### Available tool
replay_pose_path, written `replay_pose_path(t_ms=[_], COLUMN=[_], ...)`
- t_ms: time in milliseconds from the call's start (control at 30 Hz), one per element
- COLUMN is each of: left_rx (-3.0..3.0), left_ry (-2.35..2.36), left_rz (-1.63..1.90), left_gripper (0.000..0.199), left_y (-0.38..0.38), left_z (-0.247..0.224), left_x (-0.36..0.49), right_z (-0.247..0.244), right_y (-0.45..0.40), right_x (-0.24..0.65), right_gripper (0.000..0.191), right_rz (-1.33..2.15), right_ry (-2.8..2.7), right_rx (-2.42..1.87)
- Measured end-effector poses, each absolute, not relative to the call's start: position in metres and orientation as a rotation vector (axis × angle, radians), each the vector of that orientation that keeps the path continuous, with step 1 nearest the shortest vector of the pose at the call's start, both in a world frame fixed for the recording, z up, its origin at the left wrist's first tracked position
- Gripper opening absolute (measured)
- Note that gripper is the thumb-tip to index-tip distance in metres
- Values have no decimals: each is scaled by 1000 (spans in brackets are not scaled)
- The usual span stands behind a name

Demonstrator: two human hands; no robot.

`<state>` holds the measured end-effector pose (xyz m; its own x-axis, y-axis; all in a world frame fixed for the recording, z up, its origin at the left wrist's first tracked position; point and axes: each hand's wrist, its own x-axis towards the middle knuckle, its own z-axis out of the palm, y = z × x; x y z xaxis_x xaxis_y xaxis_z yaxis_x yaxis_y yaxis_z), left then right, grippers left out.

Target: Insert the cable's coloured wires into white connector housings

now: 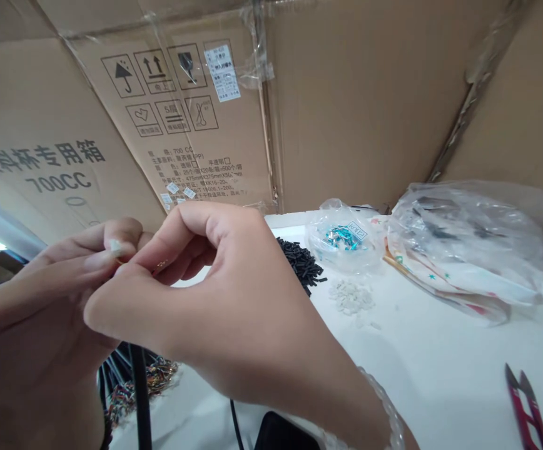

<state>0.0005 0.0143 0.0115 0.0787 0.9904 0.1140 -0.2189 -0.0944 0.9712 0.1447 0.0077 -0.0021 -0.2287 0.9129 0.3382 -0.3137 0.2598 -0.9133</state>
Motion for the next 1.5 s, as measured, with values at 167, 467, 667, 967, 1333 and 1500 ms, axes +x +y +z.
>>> replay_pose_path(t_ms=[167, 467, 667, 967, 1333, 1500], left_rx=[1218, 1352, 1290, 1238, 1331, 1324], left_ry=[894, 904, 832, 842, 907, 959], left_rz=[1221, 1234, 1303, 1331, 1408, 1441], left_gripper=[14, 16, 14, 11, 13, 16], left_y=[18, 23, 17, 12, 10, 11], left_z=[9, 5, 8, 10, 7, 12], left_x=[-4, -8, -3, -1, -3, 0], right_z=[-2, -5, -4, -1, -1, -2], right_y=[9, 11, 13, 18, 19, 19], right_x=[146, 153, 151, 149, 149, 150], right_gripper=[22, 25, 29, 33, 25, 24], right_rz=[1318, 1380, 1380, 1382, 1430, 1401], right_ry=[-1323, -1367, -1367, -1378, -1385, -1440], right_rx=[-646, -634, -626, -594, -565, -554])
